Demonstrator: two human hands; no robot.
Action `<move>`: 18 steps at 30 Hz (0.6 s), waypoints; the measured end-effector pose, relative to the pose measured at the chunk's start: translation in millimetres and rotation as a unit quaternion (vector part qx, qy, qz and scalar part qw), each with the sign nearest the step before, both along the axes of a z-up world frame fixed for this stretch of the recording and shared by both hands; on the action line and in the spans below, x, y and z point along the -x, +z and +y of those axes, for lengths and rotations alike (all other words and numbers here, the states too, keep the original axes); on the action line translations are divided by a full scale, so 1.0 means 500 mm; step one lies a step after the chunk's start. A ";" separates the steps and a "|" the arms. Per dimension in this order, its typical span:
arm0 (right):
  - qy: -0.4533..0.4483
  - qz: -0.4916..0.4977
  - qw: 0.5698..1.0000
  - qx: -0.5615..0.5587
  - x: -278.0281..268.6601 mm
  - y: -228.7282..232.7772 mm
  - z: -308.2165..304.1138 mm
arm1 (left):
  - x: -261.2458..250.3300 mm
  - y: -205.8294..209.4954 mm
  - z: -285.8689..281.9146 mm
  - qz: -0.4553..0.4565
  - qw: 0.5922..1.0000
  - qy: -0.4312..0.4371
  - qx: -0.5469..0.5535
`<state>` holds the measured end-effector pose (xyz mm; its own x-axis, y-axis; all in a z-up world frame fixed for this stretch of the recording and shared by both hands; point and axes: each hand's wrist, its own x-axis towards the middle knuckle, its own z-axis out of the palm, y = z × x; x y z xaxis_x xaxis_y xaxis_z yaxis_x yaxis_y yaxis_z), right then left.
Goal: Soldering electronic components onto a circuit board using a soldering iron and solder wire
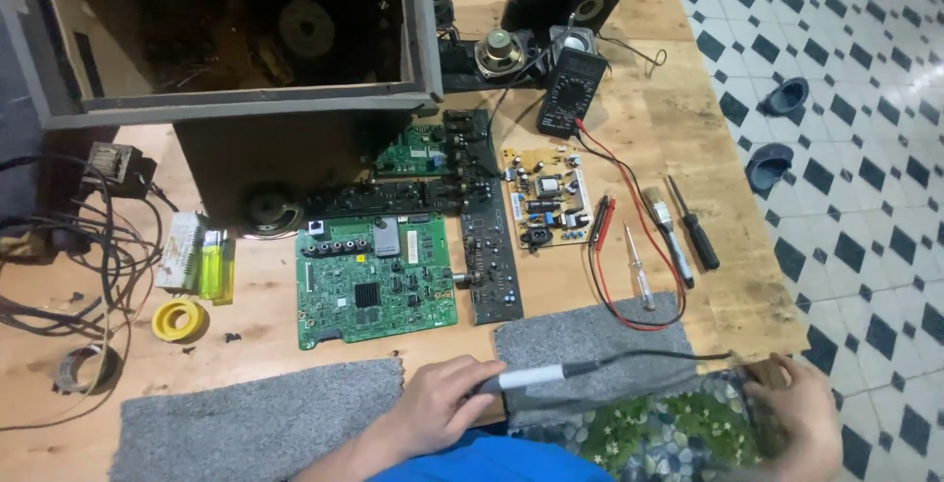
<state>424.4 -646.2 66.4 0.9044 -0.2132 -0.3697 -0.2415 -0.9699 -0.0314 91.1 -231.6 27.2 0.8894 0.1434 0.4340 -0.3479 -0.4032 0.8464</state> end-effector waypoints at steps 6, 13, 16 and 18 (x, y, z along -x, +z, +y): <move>0.392 -0.188 0.857 -0.278 0.247 0.228 0.194 | 0.015 0.020 0.012 0.010 0.997 0.060 0.054; 0.702 0.313 0.300 -0.566 0.338 0.159 0.546 | 0.047 0.042 0.024 -0.031 0.984 0.158 0.072; 0.641 0.368 0.550 -0.389 0.352 0.017 0.580 | 0.065 0.037 0.033 -0.031 0.982 0.174 0.065; 0.405 0.338 0.550 -0.648 0.374 -0.053 0.599 | 0.070 0.021 0.033 -0.051 0.981 0.185 0.041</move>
<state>237.3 -346.6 39.9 0.0717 0.9963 -0.0474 -0.1280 -0.0379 -0.9910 56.2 -215.2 37.8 0.7229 0.4861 0.4911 -0.2750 -0.4497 0.8498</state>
